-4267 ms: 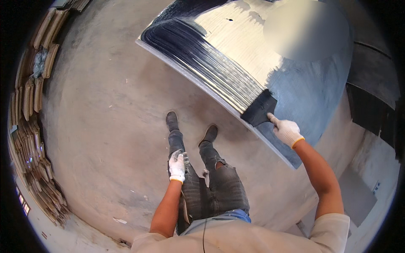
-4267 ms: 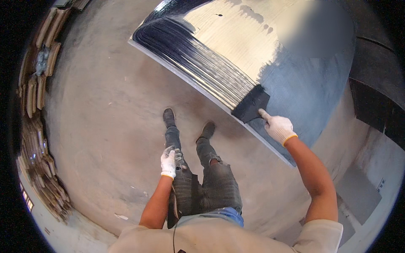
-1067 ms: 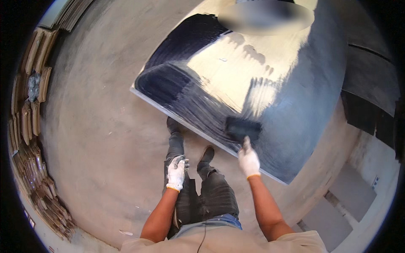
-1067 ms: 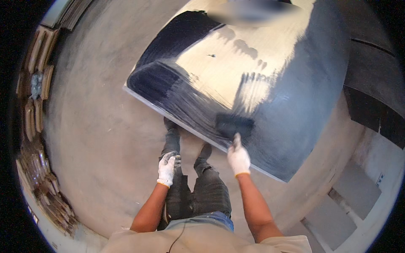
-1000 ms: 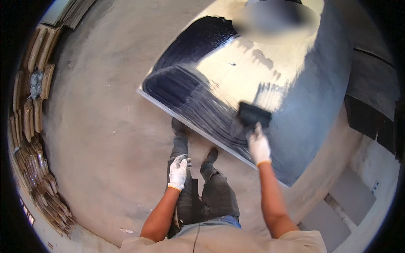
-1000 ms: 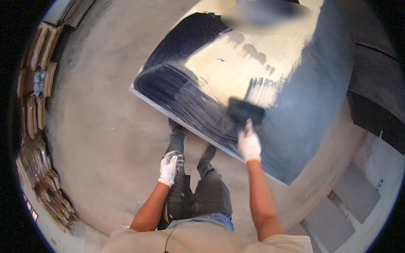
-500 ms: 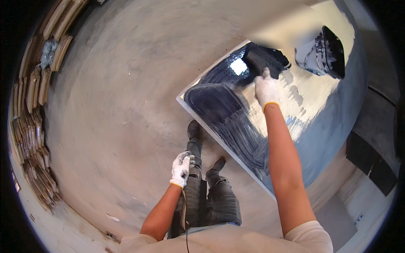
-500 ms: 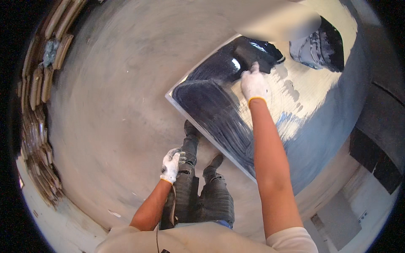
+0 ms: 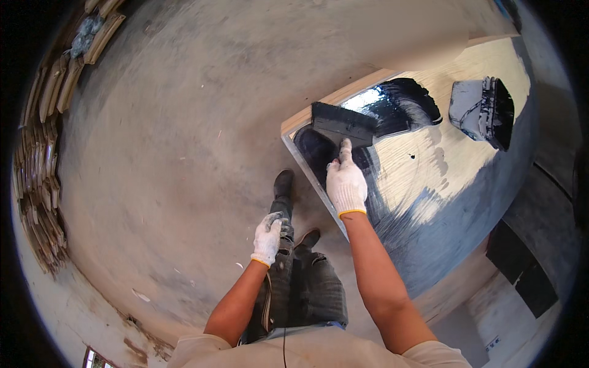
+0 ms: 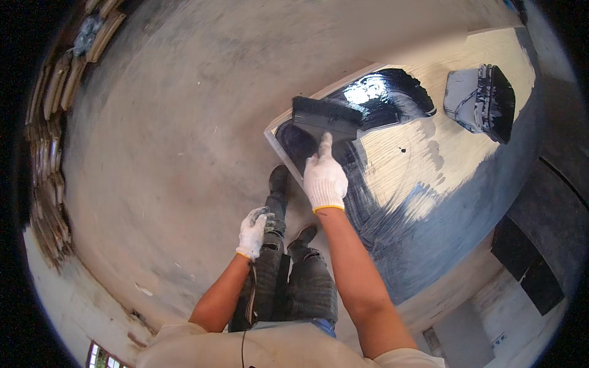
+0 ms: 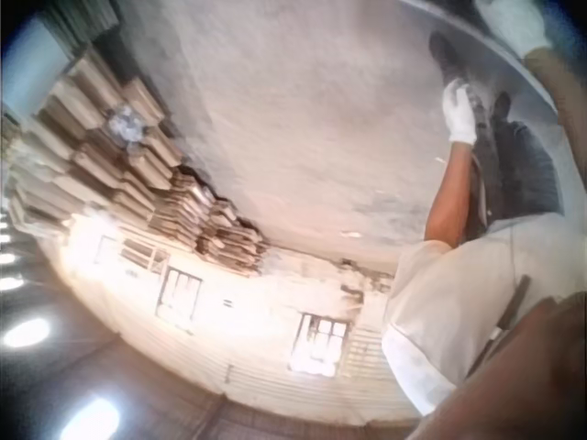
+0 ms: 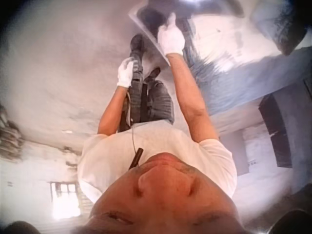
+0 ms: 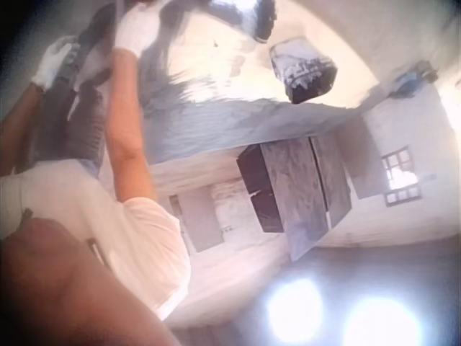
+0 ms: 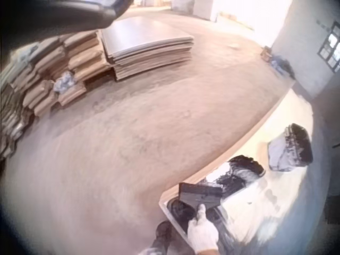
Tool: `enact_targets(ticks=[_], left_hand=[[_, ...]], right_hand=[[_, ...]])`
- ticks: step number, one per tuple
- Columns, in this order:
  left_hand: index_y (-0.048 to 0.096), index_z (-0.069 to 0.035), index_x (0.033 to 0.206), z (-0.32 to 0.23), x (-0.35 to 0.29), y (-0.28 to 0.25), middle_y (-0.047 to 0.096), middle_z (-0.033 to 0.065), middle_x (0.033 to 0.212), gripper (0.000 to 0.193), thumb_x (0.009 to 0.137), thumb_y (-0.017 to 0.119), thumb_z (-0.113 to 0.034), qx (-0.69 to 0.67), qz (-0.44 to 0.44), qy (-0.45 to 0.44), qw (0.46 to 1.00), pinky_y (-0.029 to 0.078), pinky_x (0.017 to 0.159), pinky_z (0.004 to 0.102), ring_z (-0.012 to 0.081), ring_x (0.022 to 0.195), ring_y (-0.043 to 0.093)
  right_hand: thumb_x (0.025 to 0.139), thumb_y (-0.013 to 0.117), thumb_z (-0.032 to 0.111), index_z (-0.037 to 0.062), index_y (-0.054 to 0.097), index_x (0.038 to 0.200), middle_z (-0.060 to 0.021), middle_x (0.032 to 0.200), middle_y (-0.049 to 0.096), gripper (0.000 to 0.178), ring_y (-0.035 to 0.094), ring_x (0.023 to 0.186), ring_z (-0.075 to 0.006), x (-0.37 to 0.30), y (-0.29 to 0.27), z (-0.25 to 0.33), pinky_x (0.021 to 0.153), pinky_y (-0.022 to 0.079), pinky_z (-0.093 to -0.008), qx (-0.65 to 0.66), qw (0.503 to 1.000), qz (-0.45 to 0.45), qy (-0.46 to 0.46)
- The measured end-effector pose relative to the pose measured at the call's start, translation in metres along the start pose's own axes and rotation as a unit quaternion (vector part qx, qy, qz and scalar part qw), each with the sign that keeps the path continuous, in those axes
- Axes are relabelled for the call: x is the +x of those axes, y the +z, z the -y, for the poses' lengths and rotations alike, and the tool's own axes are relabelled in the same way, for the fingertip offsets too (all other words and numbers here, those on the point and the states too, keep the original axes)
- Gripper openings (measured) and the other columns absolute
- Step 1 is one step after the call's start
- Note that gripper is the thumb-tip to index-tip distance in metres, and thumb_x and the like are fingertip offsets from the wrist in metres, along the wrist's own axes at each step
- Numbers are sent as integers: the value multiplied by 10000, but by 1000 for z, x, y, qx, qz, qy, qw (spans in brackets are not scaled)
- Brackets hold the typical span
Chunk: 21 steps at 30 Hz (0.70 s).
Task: The person applies dark paint to a large flat wooden board using a wide brush. They repeatedly dip the brush into a paint container and spread the paint across the board's surface in broad strokes, gradually covering more area.
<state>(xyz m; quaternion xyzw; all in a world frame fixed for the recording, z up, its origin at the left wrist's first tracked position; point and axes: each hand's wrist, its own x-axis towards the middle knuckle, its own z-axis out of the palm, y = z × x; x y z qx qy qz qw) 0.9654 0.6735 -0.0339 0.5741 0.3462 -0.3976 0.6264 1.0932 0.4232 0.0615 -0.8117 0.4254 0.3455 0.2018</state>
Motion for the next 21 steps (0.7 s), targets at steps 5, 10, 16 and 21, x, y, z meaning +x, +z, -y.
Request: enact_targets(ticks=[5, 10, 16, 21], left_hand=[[621, 6, 1256, 44, 21, -26, 726, 117, 1062, 261, 1014, 528, -24, 96, -1, 127, 987, 591, 789, 306, 175, 862, 708], [611, 8, 1273, 34, 10, -22, 725, 121, 1074, 272, 1018, 524, -32, 40, 0, 61, 997, 586, 778, 302, 183, 851, 707], [666, -8, 1238, 14, -10, -15, 735, 70, 1072, 248, 1009, 591, -69, -19, -10, 1, 1000, 558, 786, 256, 114, 879, 674], [657, -3, 1242, 24, -9, -27, 733, 76, 1072, 252, 1012, 573, -60, 5, -20, 46, 999, 559, 801, 255, 121, 876, 675]], right_hand=[[1036, 431, 341, 270, 196, 1632, -258, 1055, 729, 645, 721, 973, -412, -23, 10, 10, 889, 554, -505, -34, 998, 47, -35], [1019, 456, 330, 278, 230, 1626, -245, 1027, 735, 650, 723, 954, -411, -25, 5, -14, 868, 555, -512, -86, 992, 49, -72], [1020, 453, 338, 293, 226, 1623, -231, 1024, 740, 645, 727, 947, -406, -24, 3, -7, 870, 557, -504, -117, 989, 38, -86], [1009, 475, 342, 301, 238, 1620, -242, 1023, 737, 657, 729, 940, -401, -31, 2, -32, 855, 558, -497, -139, 986, 48, -81]])
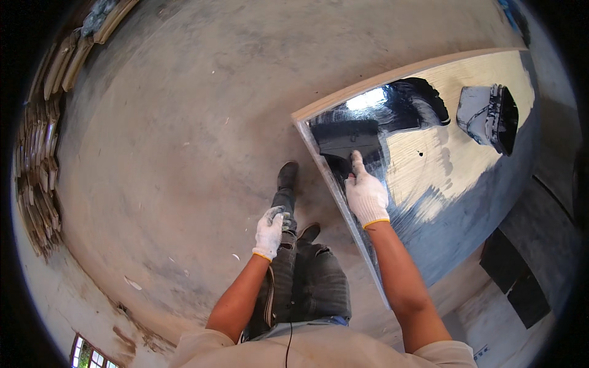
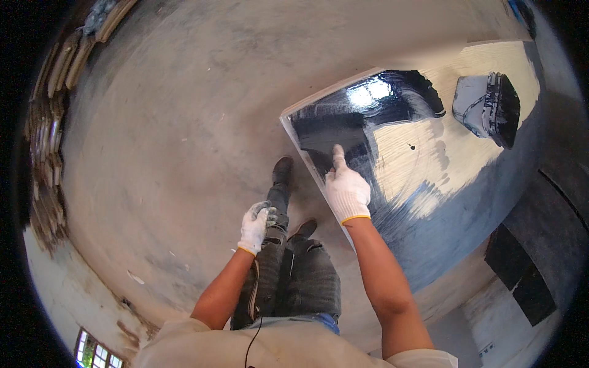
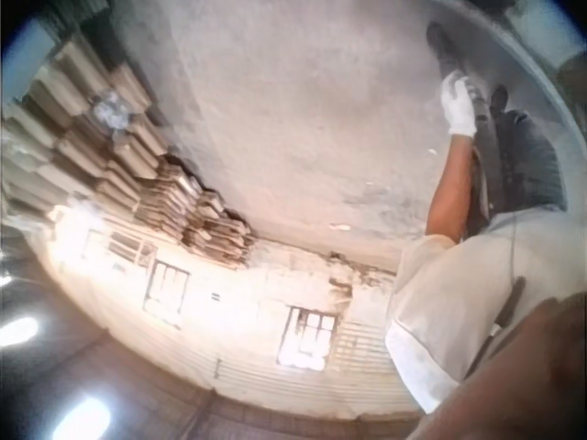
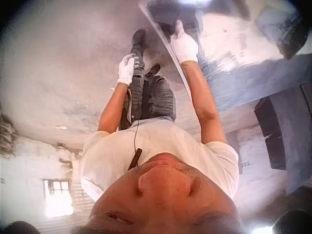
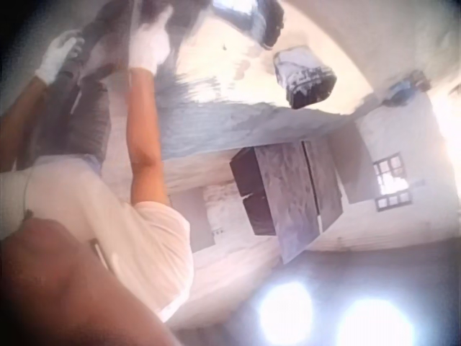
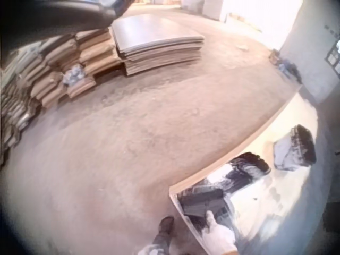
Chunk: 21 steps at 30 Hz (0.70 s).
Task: The person applies dark paint to a large flat wooden board using a wide brush. They repeatedly dip the brush into a paint container and spread the paint across the board's surface in broad strokes, gradually covering more area.
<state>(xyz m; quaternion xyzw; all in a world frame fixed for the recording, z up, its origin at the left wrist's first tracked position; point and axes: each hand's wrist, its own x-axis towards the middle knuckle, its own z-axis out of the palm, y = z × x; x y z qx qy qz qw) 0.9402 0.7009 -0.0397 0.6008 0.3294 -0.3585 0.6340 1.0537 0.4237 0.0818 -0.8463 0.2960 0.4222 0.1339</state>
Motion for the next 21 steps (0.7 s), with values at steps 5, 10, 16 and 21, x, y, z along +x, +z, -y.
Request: enact_targets(ticks=[5, 10, 16, 21], left_hand=[[655, -7, 1240, -3, 5, -1, 733, 80, 1079, 248, 1012, 571, -55, -34, 1, -11, 999, 565, 784, 259, 118, 842, 674], [651, -18, 1251, -4, 4, 1, 736, 74, 1064, 258, 1010, 565, -51, -41, 5, -42, 998, 574, 757, 268, 123, 807, 679], [614, 9, 1279, 4, -3, 9, 736, 124, 1086, 279, 1020, 518, -29, 49, 15, 16, 999, 581, 801, 304, 165, 856, 694], [628, -1, 1276, 26, -18, 19, 724, 98, 1095, 274, 1021, 543, -56, 21, 10, 7, 1000, 572, 808, 273, 139, 890, 685]], right_hand=[[1005, 485, 343, 307, 243, 1620, -246, 1021, 734, 662, 720, 958, -416, 9, -6, 16, 868, 554, -495, 5, 1000, -24, -13], [1010, 475, 327, 302, 276, 1609, -245, 1070, 729, 631, 716, 988, -406, 3, -10, -1, 901, 543, -505, -4, 999, -9, -31], [1010, 474, 304, 314, 299, 1599, -237, 1115, 723, 615, 709, 1016, -398, 10, -13, -17, 903, 545, -515, -26, 998, -25, -60], [1000, 514, 313, 307, 309, 1592, -209, 1055, 740, 626, 721, 979, -389, -14, 14, -79, 859, 557, -519, -70, 994, -8, -89]])
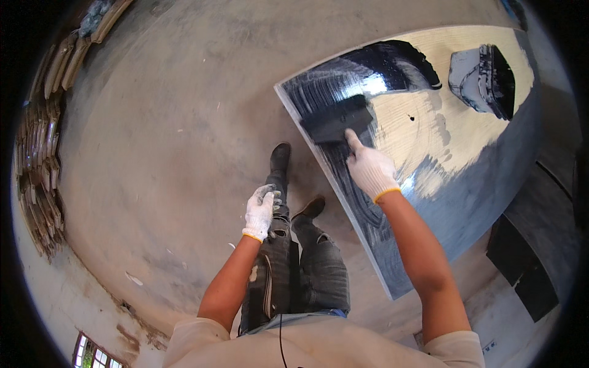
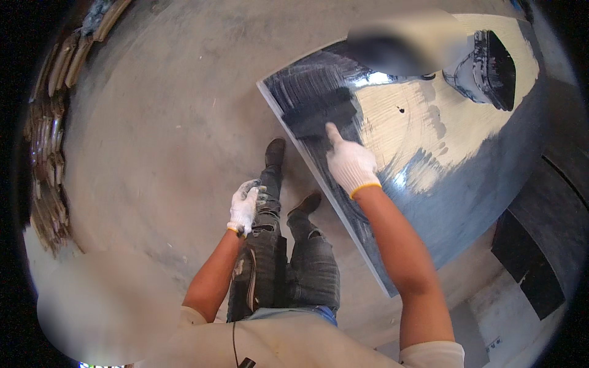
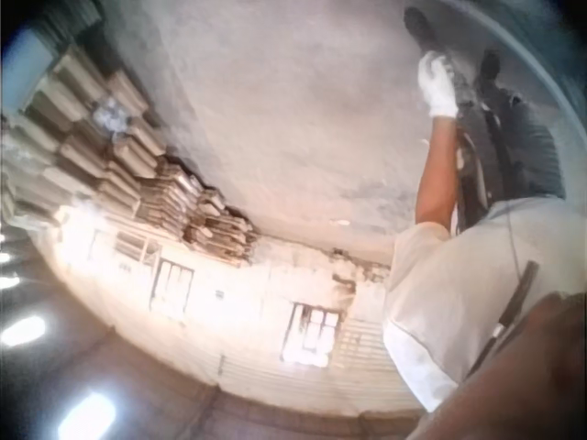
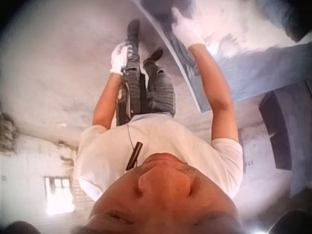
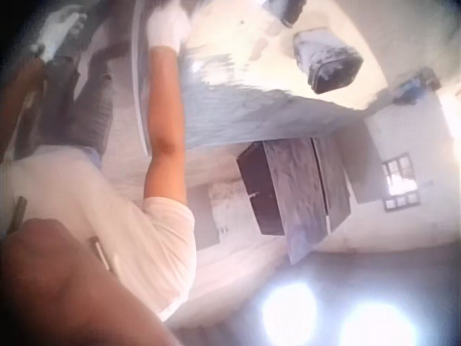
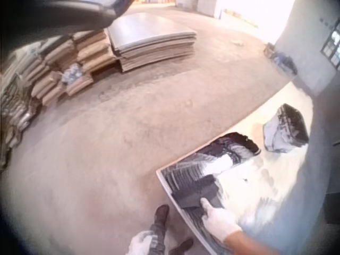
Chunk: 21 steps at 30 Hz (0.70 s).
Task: The person applies dark paint to a large flat wooden board using a wide brush. They repeatedly dip the brush into a paint container and spread the paint across the board's surface in broad strokes, gradually covering more area.
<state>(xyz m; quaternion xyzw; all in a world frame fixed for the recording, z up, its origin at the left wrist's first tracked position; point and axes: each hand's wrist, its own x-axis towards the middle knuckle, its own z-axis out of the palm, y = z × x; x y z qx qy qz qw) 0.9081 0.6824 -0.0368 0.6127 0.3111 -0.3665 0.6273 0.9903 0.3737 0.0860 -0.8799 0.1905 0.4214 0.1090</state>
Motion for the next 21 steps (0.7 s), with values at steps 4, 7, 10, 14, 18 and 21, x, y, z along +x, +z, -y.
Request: enact_targets(ticks=[4, 7, 10, 14, 18, 21], left_hand=[[643, -3, 1248, 44, -21, 5, 733, 93, 1035, 250, 1021, 550, -47, 7, -20, 31, 999, 581, 743, 279, 140, 806, 689], [633, -12, 1248, 82, -44, 12, 739, 110, 1027, 244, 1023, 548, -52, -11, -37, 4, 999, 595, 674, 304, 163, 748, 695], [636, -23, 1259, 109, -68, 21, 738, 98, 1013, 251, 1025, 553, -68, -26, -16, -16, 999, 584, 652, 292, 149, 731, 686], [643, -34, 1256, 126, -95, 30, 735, 79, 998, 247, 1029, 564, -88, -4, -25, -19, 1000, 572, 637, 281, 138, 715, 677], [639, -25, 1249, 150, -98, 18, 737, 105, 1014, 242, 1024, 564, -70, -4, -24, 6, 1000, 580, 648, 287, 156, 727, 687], [626, -14, 1248, 143, -99, 27, 737, 134, 1021, 240, 1020, 559, -49, -14, -11, -2, 1000, 593, 670, 298, 172, 748, 695]], right_hand=[[1000, 526, 301, 315, 317, 1586, -199, 984, 747, 622, 734, 925, -375, -55, 42, -60, 826, 566, -496, -53, 997, 46, 11], [988, 513, 286, 331, 347, 1575, -194, 936, 741, 612, 725, 875, -387, -94, 78, -113, 804, 561, -496, -49, 997, 52, 42], [974, 525, 280, 322, 390, 1558, -192, 945, 742, 601, 724, 884, -385, -129, 110, -174, 813, 555, -501, -56, 994, 54, 80], [962, 516, 277, 344, 406, 1547, -209, 958, 737, 599, 721, 910, -388, -160, 127, -237, 829, 552, -501, -47, 992, 23, 112], [948, 516, 271, 347, 432, 1531, -233, 1049, 724, 594, 705, 968, -401, -151, 112, -212, 864, 541, -499, 40, 994, -48, 90], [974, 493, 280, 340, 439, 1522, -215, 1017, 729, 554, 705, 953, -398, -122, 89, -150, 856, 548, -496, 72, 995, -61, 30]])
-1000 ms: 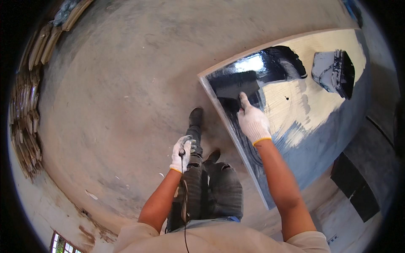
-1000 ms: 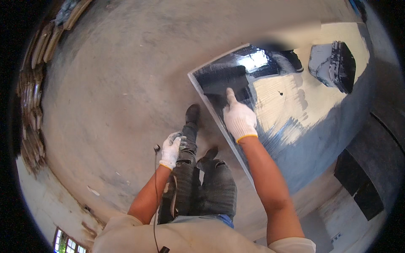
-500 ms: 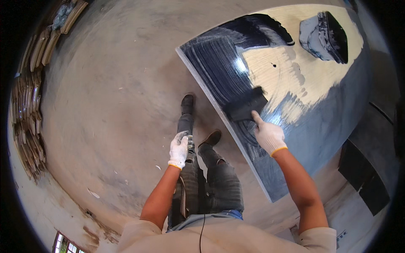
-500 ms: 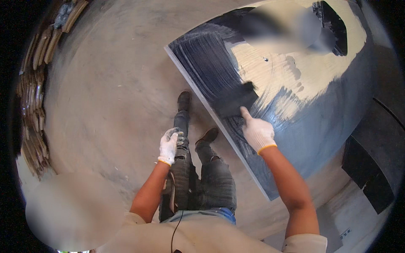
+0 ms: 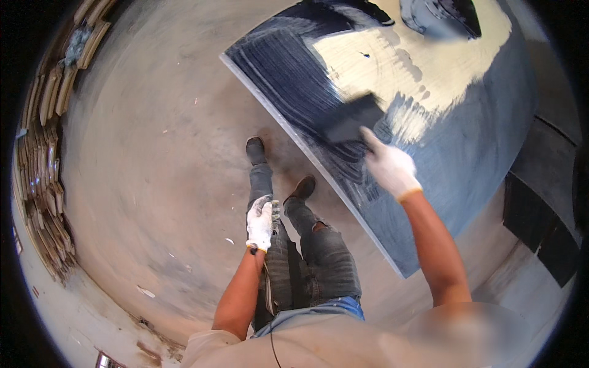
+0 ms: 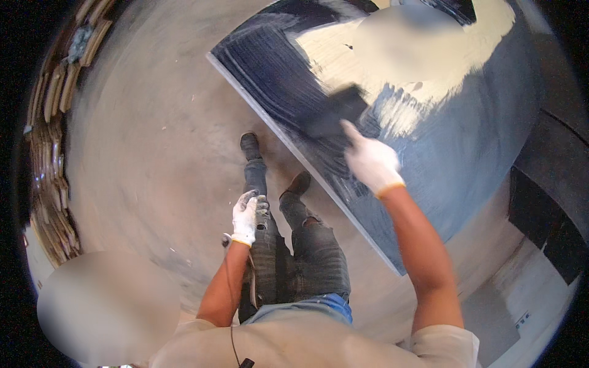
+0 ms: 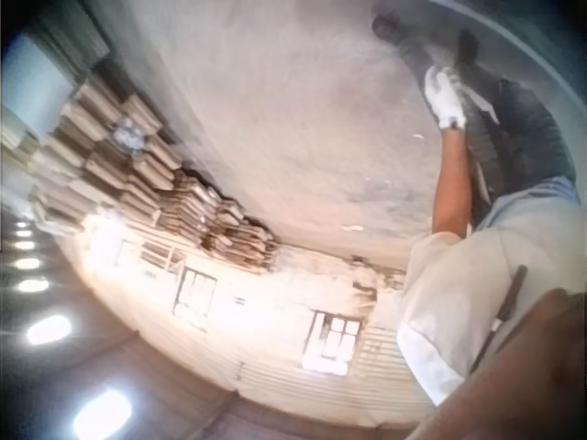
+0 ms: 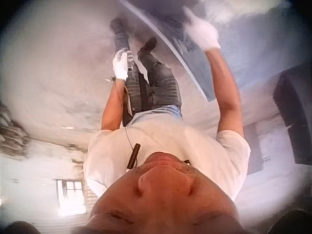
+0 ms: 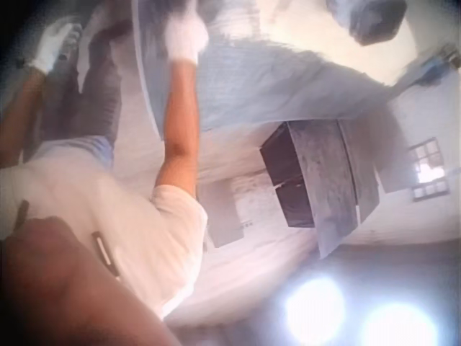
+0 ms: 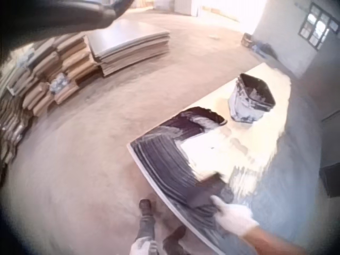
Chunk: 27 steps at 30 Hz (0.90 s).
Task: The person applies dark paint to a large flat wooden board using a wide brush. They repeatedly dip the brush into a paint container and spread the paint across the board's surface in broad strokes, gradually covering more area.
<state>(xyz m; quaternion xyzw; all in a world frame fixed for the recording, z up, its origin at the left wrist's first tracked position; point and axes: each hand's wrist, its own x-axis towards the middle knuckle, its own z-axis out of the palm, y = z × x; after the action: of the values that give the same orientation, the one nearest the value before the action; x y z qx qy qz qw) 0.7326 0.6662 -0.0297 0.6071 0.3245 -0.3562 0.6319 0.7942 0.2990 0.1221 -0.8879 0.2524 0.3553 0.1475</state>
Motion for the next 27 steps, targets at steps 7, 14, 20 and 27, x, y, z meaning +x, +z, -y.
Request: enact_targets(ticks=[7, 14, 20, 27], left_hand=[[634, 0, 1236, -9, -3, 3, 736, 114, 1043, 236, 1019, 563, -60, 42, 14, 37, 998, 593, 722, 290, 146, 802, 694], [622, 3, 1241, -5, -3, 17, 742, 153, 1034, 244, 1018, 545, -61, 84, 44, 9, 995, 612, 709, 322, 183, 781, 711], [608, 7, 1283, 3, -3, 46, 730, 145, 1071, 275, 1024, 561, -75, 133, 109, 14, 985, 586, 737, 311, 189, 807, 707], [607, 5, 1284, -9, -8, 57, 731, 145, 1079, 272, 1029, 551, -71, 178, 120, 2, 977, 585, 718, 300, 183, 792, 703]], right_hand=[[989, 505, 267, 341, 406, 1538, -177, 922, 737, 563, 724, 836, -373, -8, 50, -31, 774, 571, -492, -46, 997, 56, -35], [967, 537, 252, 350, 402, 1548, -150, 886, 734, 604, 721, 802, -338, -115, 101, -152, 734, 568, -470, -75, 986, 131, 67], [954, 570, 255, 350, 392, 1553, -157, 910, 734, 632, 720, 816, -348, -127, 133, -131, 736, 568, -479, 9, 990, 95, 101], [969, 563, 245, 362, 368, 1566, -160, 912, 728, 639, 728, 828, -334, -160, 173, -150, 712, 566, -493, 40, 985, 109, 127]])
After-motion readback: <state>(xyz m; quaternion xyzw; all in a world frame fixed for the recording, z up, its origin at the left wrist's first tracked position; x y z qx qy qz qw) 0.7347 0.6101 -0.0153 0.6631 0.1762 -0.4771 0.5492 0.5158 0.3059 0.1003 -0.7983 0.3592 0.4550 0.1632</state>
